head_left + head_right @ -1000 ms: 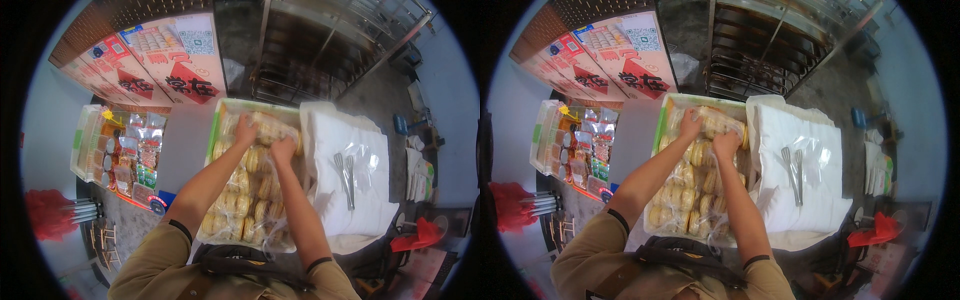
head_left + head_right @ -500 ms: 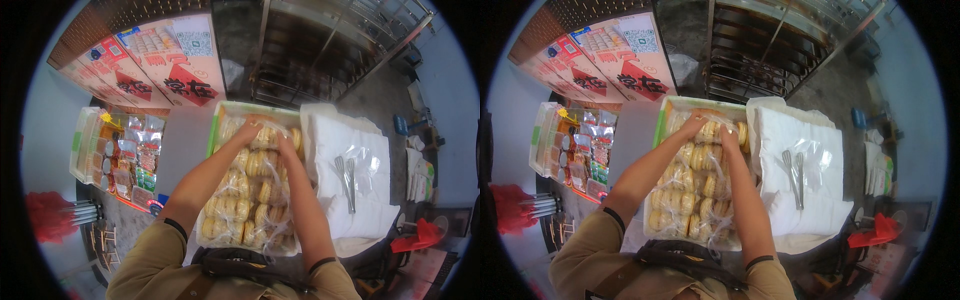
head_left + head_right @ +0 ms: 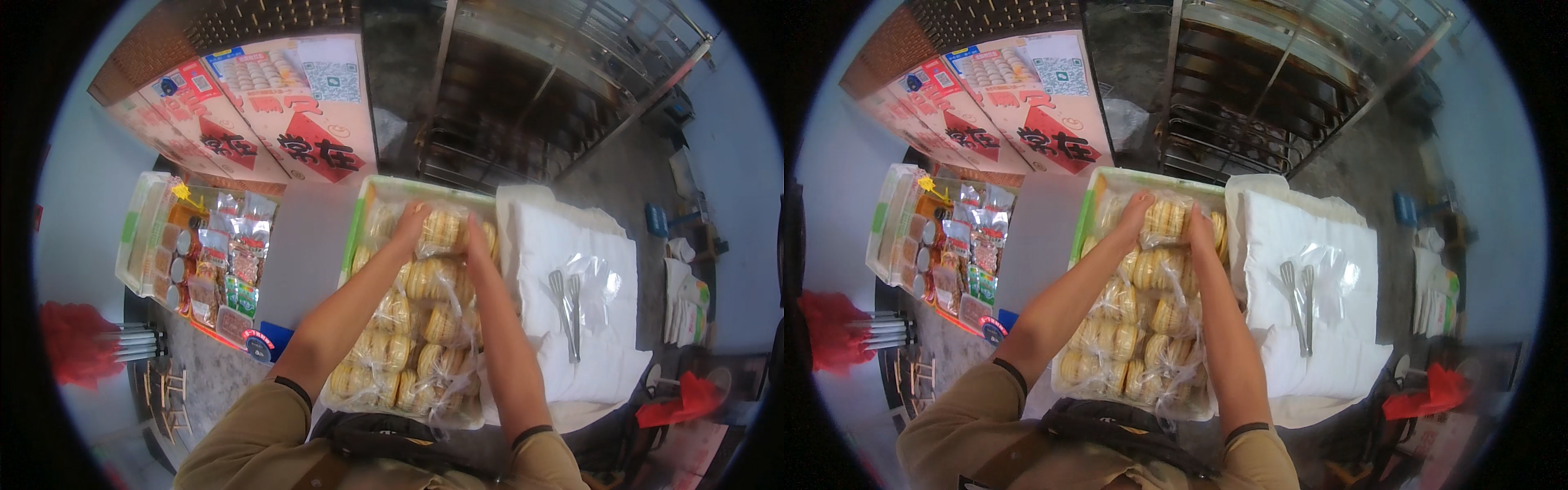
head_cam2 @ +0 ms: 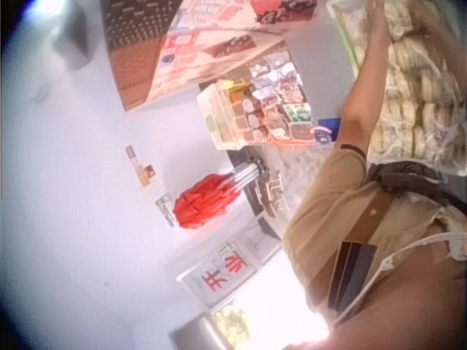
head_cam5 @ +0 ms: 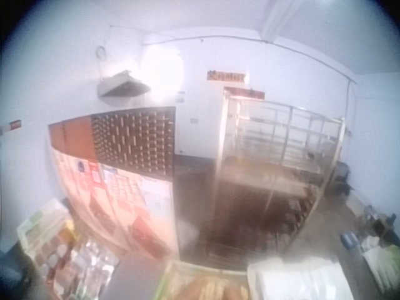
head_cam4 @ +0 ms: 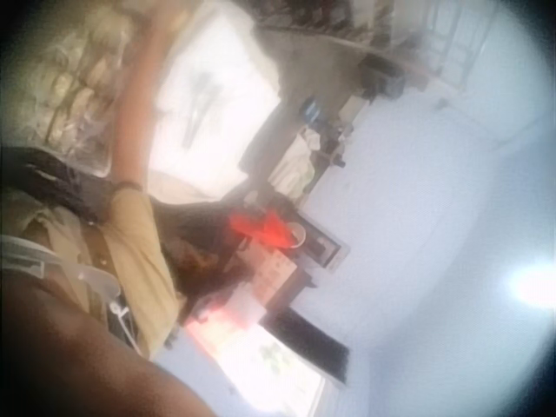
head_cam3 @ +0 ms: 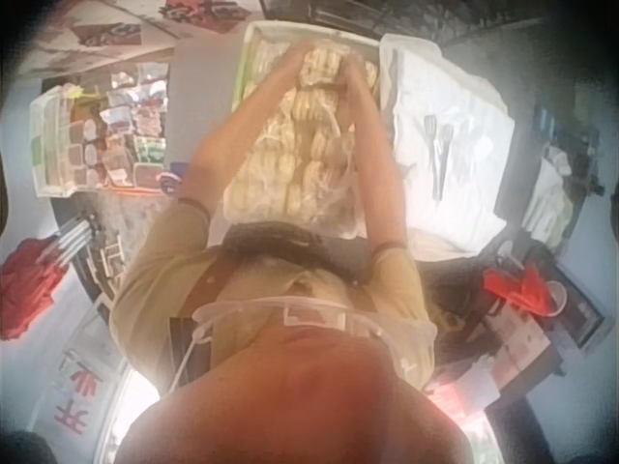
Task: The person places round buns into clear plastic bags, ties each bag, and arranges them in a tray. The person then folds a white cloth and places it over the tray.
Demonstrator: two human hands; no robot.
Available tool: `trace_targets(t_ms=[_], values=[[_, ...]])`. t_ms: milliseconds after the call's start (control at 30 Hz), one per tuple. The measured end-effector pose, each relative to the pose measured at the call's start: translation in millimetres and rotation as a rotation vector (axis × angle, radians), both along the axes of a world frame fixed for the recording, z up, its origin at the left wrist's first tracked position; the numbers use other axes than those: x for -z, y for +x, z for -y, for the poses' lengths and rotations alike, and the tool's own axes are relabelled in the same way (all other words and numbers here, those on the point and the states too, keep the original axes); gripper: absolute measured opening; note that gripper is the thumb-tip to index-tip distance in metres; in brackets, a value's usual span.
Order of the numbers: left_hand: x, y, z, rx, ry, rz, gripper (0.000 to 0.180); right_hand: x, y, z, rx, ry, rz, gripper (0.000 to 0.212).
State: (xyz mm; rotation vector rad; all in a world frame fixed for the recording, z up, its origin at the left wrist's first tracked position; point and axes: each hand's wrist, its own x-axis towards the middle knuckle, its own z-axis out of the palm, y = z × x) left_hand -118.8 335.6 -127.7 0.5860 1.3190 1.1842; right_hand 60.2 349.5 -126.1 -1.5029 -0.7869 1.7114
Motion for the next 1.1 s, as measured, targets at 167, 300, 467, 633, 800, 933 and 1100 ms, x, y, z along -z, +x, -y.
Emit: trace_targets(t_ms=[167, 300, 467, 633, 800, 933, 1100], values=[[-37.6, -9.0, 56.3, -0.161, 0.31, 0.422, 0.047, -43.5, 8.4, 62.4, 0.276, 0.292, -0.182, 0.052], [-53.2, -12.6, 122.6, -0.086, 0.419, 0.676, 0.045, -49.4, 14.5, 124.1, 0.231, 0.577, -0.107, 0.047], [-31.2, 2.3, 211.1, -0.09, 0.386, 0.21, 0.045, -36.2, 17.5, 213.5, 0.262, 0.559, -0.097, 0.043], [-25.6, -10.6, 281.6, -0.014, -0.024, -0.044, 0.028, -35.9, 28.1, 279.5, 0.176, 0.352, 0.112, 0.024], [-52.2, -11.1, 300.7, -0.163, 0.168, -0.274, 0.01, -70.2, 48.3, 284.4, 0.23, 0.318, 0.148, 0.015], [-92.7, -22.4, 317.7, -0.278, 0.344, -0.546, 0.007, -112.5, 72.8, 289.6, 0.2, 0.398, 0.216, 0.01], [-142.5, -41.4, 349.0, -0.214, 0.52, -0.805, 0.009, -159.3, 93.5, 312.7, 0.17, 0.501, 0.292, 0.008]])
